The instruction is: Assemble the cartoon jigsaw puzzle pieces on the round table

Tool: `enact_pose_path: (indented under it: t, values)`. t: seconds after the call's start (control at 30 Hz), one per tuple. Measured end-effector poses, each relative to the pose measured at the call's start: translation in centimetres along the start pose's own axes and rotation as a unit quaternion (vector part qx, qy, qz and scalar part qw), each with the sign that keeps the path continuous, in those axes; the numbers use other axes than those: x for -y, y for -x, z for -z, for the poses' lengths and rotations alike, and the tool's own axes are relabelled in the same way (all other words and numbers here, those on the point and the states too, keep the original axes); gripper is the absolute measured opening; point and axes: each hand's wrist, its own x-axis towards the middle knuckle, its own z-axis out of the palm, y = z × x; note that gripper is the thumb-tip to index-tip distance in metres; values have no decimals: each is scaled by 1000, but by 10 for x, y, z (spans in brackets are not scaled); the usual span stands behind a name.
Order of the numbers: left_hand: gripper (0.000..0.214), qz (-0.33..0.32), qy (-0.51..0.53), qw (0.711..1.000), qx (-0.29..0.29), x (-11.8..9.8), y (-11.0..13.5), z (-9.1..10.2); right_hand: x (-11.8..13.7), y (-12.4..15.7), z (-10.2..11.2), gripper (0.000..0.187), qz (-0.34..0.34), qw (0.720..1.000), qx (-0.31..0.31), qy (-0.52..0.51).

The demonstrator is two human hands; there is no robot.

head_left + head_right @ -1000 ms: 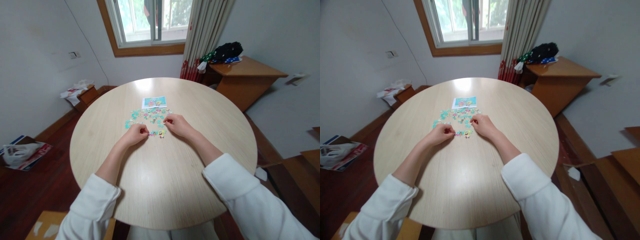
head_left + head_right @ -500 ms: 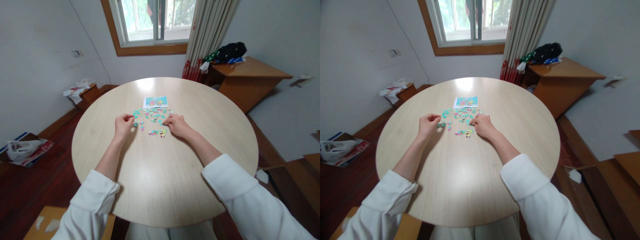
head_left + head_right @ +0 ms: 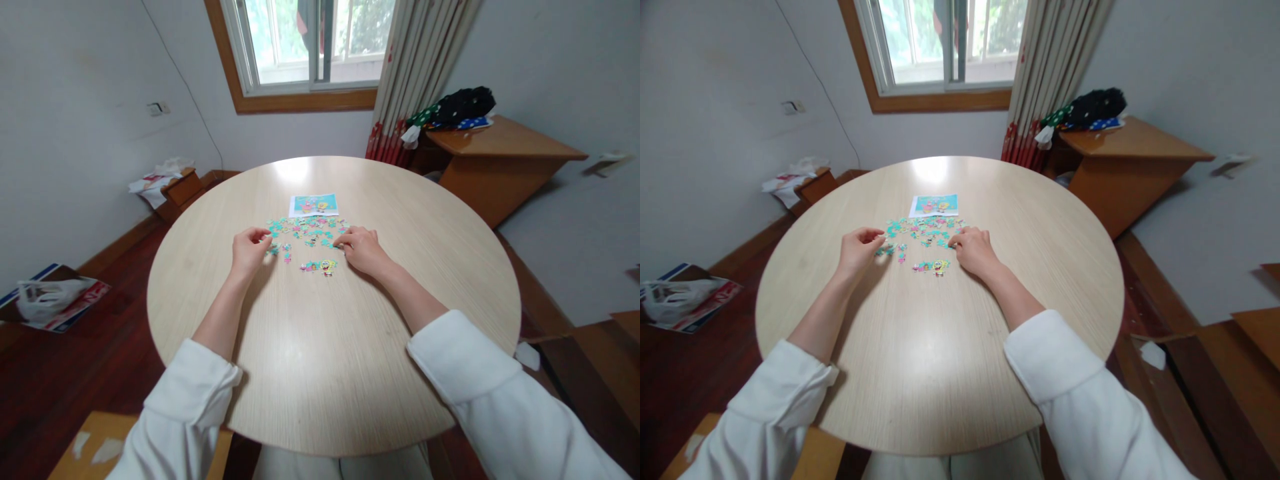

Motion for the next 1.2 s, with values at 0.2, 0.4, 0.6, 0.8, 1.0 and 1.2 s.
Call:
enact_pose_path:
  t: [0.2, 0.4, 0.6, 0.8, 1.0, 1.2]
  values:
    - [13, 7, -28, 1000, -12, 2, -3, 0, 0, 0, 0, 36, -1, 1000, -5, -1]
    - [21, -17, -52, 998, 3, 7, -5, -4, 3, 1, 1, 36, -12, 1000, 1, 2]
    - [19, -25, -143, 989, 37, 7, -1, -8, 0, 0, -1, 35, -3, 1000, -4, -5]
    - [18, -93, -245, 959, 110, -2, 13, -16, 0, 0, -3, 33, 3, 1000, -7, -4]
    - [17, -96, -275, 946, 141, -4, 16, -17, 2, 0, -1, 34, 0, 1000, -1, -4]
    - [18, -89, -299, 940, 136, -8, 13, -13, 3, 0, 0, 34, -2, 1000, 5, 1]
